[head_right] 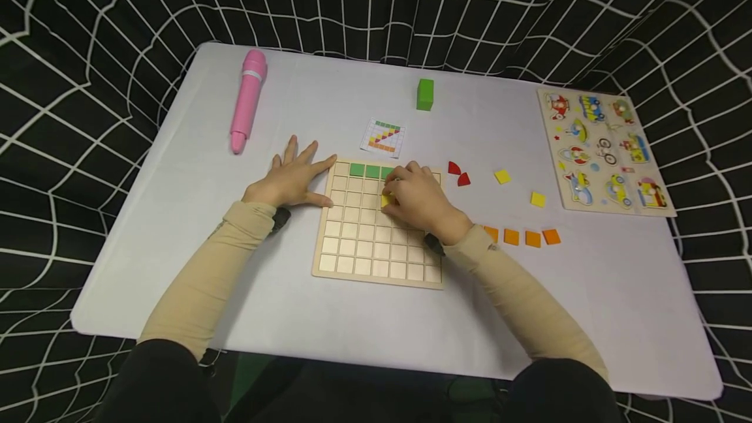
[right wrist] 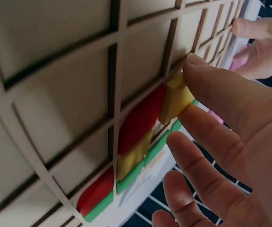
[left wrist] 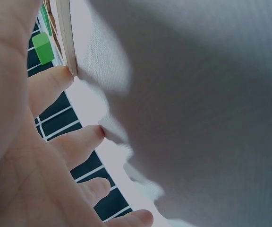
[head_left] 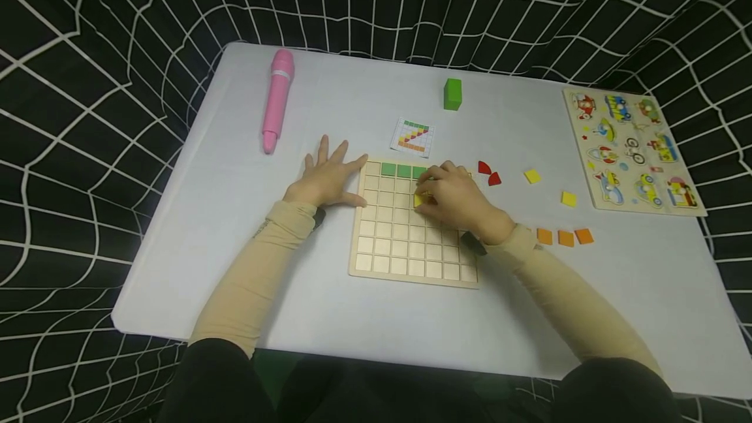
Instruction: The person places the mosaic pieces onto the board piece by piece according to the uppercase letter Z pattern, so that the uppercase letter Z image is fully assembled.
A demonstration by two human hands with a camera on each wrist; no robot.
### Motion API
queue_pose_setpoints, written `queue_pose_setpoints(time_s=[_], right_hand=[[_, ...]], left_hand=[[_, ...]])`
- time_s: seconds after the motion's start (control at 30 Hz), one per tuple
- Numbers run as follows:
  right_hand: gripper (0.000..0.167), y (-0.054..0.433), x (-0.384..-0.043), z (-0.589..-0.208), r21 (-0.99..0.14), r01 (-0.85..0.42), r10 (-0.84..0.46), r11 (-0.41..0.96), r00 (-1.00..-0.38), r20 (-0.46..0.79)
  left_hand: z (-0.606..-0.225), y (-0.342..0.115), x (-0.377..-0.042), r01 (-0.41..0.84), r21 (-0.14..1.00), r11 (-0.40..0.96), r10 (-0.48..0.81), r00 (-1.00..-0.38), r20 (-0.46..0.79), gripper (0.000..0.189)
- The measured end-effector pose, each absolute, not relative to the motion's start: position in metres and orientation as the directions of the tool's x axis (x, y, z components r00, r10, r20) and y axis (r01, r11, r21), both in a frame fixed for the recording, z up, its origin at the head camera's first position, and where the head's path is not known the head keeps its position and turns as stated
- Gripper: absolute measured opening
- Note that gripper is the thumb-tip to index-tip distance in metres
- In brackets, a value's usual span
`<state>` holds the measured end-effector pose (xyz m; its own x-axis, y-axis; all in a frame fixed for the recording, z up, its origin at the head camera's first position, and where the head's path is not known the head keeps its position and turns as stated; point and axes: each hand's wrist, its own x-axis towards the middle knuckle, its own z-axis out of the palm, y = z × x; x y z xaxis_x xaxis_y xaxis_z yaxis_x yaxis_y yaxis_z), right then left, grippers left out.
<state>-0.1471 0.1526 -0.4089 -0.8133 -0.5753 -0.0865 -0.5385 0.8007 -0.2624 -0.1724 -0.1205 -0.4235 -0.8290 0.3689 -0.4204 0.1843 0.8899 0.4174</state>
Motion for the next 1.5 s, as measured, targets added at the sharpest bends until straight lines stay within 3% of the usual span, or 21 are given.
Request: queue_pose_setpoints(time_s=[0.6,0.93,1.13,1.5], right_hand=[[0.033,0.169,-0.145,-0.412,-0.291,-0.526,-0.549,0.799,-0.836,0.002],[0.036,0.233,-0.145,-0.411,-0.406,-0.359,-0.393,0.84,-0.92,0.001],[0.033,0.269,-0.145,-0.409,-0.389,-0.276,-0.29,0.879,-0.957,0.024],[0.043,0.325,-0.137,-0.408,-0.337,-0.113,-0.147,0.935,-0.986,-0.076]], left_hand=[[-0.426,-0.118,-0.174,0.202,0.4,0.894,0.377,-0.822,-0.426,0.099],[-0.426,-0.124,-0.173,0.187,0.413,0.892,0.372,-0.822,-0.431,0.1],[-0.426,-0.122,-0.173,0.184,0.421,0.888,0.374,-0.822,-0.43,0.1],[-0.426,-0.118,-0.175,0.205,0.409,0.889,0.383,-0.822,-0.421,0.1]])
